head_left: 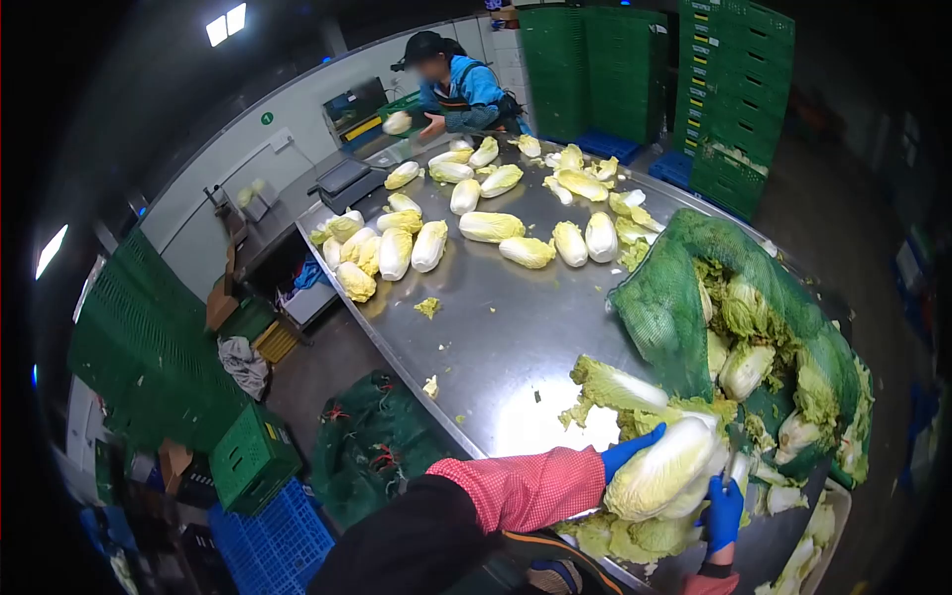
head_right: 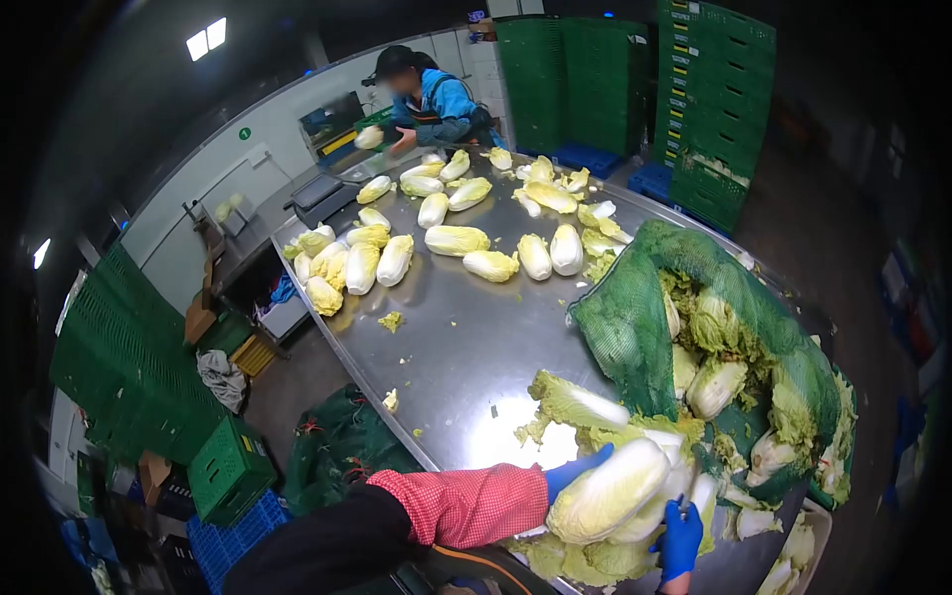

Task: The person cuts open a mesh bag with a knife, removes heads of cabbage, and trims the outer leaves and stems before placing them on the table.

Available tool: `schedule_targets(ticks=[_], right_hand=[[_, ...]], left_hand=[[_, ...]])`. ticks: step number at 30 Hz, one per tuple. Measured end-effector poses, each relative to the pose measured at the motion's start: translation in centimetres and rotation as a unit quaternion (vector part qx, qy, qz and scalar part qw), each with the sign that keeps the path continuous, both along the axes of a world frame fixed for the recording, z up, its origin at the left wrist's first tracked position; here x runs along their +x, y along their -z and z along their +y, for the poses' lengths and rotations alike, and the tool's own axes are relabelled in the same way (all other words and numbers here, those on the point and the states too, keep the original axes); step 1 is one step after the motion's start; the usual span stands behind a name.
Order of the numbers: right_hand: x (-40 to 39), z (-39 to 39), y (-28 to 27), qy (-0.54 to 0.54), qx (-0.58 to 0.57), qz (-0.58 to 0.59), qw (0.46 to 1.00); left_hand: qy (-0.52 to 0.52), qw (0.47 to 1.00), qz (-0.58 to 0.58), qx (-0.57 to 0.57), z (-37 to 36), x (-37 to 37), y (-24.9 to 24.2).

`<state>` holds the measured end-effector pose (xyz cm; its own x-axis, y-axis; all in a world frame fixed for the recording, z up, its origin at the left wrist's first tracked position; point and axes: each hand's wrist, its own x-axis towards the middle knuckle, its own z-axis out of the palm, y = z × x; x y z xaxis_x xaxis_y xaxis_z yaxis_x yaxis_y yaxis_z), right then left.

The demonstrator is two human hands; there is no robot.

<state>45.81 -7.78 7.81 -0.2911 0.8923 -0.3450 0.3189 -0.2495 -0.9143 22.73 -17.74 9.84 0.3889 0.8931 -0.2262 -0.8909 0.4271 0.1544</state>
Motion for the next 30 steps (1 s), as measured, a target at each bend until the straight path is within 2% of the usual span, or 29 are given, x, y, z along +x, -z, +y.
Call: schedule_targets(ticks=[1, 3, 4, 5, 6, 7, 8, 9, 10, 11, 12, 13, 14, 15, 17, 18, 20, 21, 22, 24, 27, 28, 29, 30], right_hand=[[-0.4, -0.4, -0.6, -0.008, 0.013, -0.037, 0.999], [-0.1, -0.5, 1.3, -0.05, 0.05, 0.032, 0.997], [-1.7, -1.9, -1.9, -0.052, 0.004, 0.096, 0.994], [-2.4, -2.7, -3.6, -0.053, -0.04, 0.161, 0.985], [-2.3, -2.1, -1.3, -0.043, 0.0, 0.201, 0.979], [-2.4, -2.3, -2.3, -0.04, -0.016, 0.208, 0.977], [-2.8, -2.4, -3.4, -0.031, -0.034, 0.214, 0.976], [-2.9, -2.8, -4.7, -0.011, -0.052, 0.217, 0.975], [-2.9, -3.3, -5.7, -0.013, -0.03, 0.169, 0.985], [-3.3, -3.7, -6.3, -0.012, -0.014, 0.12, 0.993], [-3.8, -4.0, -6.0, -0.015, -0.001, 0.122, 0.992], [-3.7, -4.3, -5.7, -0.022, 0.011, 0.12, 0.993], [-3.7, -4.8, -6.2, -0.021, 0.029, 0.085, 0.996], [-3.9, -5.0, -6.4, -0.022, 0.046, 0.057, 0.997], [-3.4, -4.9, -5.4, -0.029, 0.057, 0.036, 0.997], [-3.1, -5.0, -4.6, -0.035, 0.104, 0.004, 0.994], [-2.7, -5.6, -5.1, -0.022, 0.102, -0.023, 0.994], [-2.8, -5.9, -5.3, -0.021, 0.102, -0.036, 0.994], [-2.9, -6.2, -5.2, -0.008, 0.151, -0.098, 0.984], [-2.0, -6.2, -4.7, 0.001, 0.184, -0.116, 0.976], [0.4, -4.9, -1.9, 0.055, 0.199, -0.159, 0.965], [2.1, -3.8, -1.0, 0.048, 0.164, -0.213, 0.962], [3.9, -3.0, 0.5, 0.075, 0.148, -0.196, 0.966], [4.3, -3.3, 0.0, 0.061, 0.145, -0.222, 0.962]], left_hand=[[-0.004, 0.999, -0.019, 0.03, 0.6, -0.3, 0.4], [-0.005, 0.995, -0.059, 0.085, 2.0, -0.4, 2.0], [-0.021, 0.989, -0.064, 0.13, 2.2, 0.2, 0.8], [-0.038, 0.993, 0.004, 0.108, 2.8, 0.7, 0.9], [-0.053, 0.992, 0.073, 0.088, 3.6, 1.3, 1.3], [-0.065, 0.986, 0.14, 0.067, 4.2, 1.8, 1.8], [-0.051, 0.96, 0.268, 0.059, 4.7, 0.3, 3.1], [-0.049, 0.959, 0.264, 0.092, 4.3, -0.7, 0.8], [-0.042, 0.958, 0.254, 0.125, 3.7, -1.4, -1.3], [-0.003, 0.989, 0.146, 0.035, 3.1, -1.3, -1.1], [0.004, 0.971, 0.24, 0.005, 2.6, -0.8, -2.0], [0.047, 0.991, 0.127, -0.021, 2.3, -0.7, -1.3], [0.003, 0.986, 0.166, -0.018, 1.6, -0.1, -2.5], [-0.048, 0.979, 0.196, -0.022, 1.9, 0.3, 0.3], [-0.056, 0.97, 0.238, -0.01, 1.4, 0.9, 0.6], [-0.065, 0.957, 0.283, 0.023, 1.3, 1.3, 0.2], [-0.071, 0.936, 0.336, 0.073, 1.5, 1.6, 0.4], [-0.058, 0.942, 0.324, 0.068, 1.6, 1.9, 0.3], [-0.047, 0.946, 0.313, 0.063, 1.6, 2.1, 0.0], [-0.004, 0.945, 0.325, 0.045, 1.2, 2.7, 0.1], [-0.013, 0.987, 0.121, -0.104, 0.5, 3.9, -0.3], [-0.031, 0.993, 0.104, -0.053, 0.4, 4.0, -0.2], [-0.019, 0.998, 0.036, -0.038, 0.5, 3.5, 0.0], [-0.005, 0.998, 0.05, -0.043, 0.5, 3.3, -0.7]])
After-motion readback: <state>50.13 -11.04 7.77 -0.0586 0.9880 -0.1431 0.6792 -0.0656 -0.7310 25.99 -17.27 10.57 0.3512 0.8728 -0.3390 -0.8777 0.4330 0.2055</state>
